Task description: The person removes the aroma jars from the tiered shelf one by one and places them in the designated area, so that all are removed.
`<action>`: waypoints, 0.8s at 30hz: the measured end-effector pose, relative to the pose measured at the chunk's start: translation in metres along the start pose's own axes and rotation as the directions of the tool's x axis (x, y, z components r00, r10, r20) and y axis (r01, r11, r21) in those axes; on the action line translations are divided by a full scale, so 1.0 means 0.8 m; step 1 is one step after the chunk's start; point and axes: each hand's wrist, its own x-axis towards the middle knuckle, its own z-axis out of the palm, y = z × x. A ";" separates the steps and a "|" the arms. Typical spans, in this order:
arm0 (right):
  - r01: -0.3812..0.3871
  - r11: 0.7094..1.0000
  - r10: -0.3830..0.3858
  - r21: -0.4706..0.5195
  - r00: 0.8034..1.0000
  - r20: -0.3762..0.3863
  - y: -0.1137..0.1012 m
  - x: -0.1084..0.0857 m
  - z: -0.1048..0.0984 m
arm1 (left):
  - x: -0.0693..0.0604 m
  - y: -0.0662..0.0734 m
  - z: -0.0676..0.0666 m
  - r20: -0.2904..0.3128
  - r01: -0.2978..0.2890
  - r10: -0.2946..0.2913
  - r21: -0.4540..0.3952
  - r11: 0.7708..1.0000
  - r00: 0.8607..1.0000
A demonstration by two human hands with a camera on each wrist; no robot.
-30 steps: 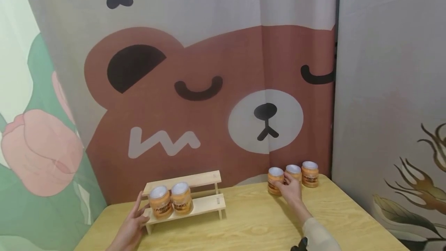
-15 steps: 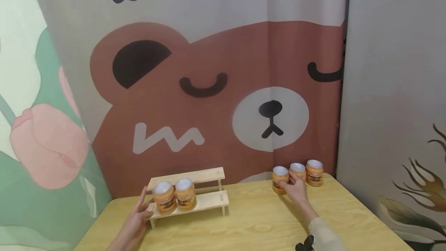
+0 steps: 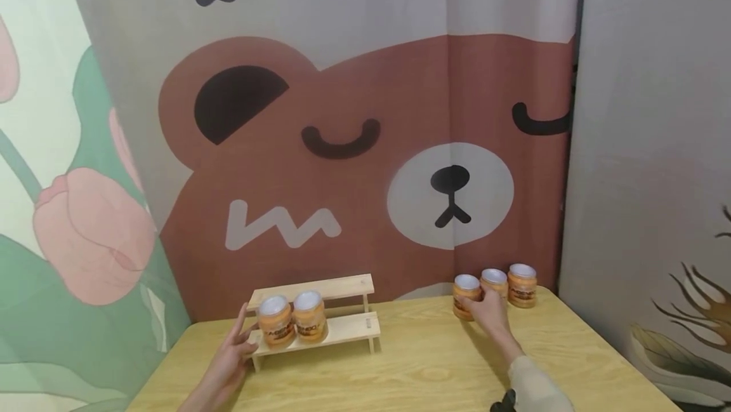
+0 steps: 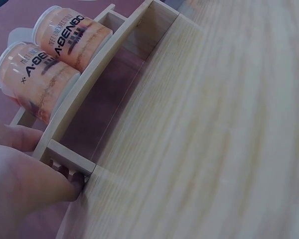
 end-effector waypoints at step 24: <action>0.179 0.982 -0.176 0.057 0.983 -0.044 -0.122 -0.006 0.000 | -0.003 -0.002 0.001 -0.008 -0.032 0.032 -0.065 0.997 0.999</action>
